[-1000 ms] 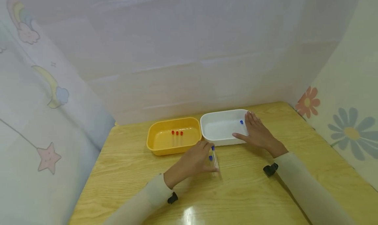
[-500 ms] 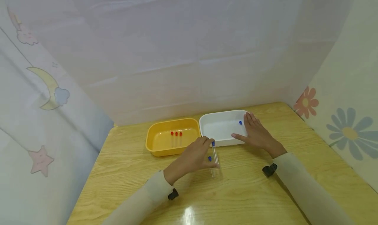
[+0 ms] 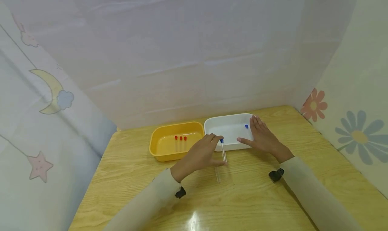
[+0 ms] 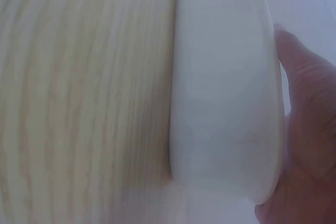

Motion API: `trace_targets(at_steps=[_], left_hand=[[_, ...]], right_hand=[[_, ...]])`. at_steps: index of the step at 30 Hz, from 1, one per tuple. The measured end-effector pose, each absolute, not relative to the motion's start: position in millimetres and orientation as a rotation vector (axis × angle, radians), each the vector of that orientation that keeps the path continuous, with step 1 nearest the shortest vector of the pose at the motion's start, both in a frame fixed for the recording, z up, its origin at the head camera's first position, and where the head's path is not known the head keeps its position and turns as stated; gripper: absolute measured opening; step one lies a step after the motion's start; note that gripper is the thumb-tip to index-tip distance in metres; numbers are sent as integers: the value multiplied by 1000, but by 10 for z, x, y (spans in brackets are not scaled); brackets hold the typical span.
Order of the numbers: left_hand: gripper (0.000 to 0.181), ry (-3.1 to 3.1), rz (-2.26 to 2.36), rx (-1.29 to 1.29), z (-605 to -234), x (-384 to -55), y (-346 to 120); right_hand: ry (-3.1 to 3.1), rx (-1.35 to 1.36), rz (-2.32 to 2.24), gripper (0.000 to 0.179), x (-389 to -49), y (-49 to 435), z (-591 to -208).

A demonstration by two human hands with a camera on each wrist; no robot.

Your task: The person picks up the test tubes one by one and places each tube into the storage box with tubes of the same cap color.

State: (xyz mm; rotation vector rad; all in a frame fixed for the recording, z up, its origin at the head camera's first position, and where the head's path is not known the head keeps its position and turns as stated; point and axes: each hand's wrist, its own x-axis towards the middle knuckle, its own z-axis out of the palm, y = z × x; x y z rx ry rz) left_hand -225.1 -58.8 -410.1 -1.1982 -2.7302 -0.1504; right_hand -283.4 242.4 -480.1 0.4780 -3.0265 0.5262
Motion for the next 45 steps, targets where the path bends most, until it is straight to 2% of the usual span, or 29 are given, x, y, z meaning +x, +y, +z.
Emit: trace_targets(at_steps=[27, 45], left_hand=[[94, -2874, -361, -1091, -4128, -2713, -489], [96, -2927, -314, -1070, -4154, -2978, -368]], right_hand=[[-3025, 459, 502, 117, -2792, 2462, -4782], [-3021, 480, 519, 116, -2802, 2412, -4764]])
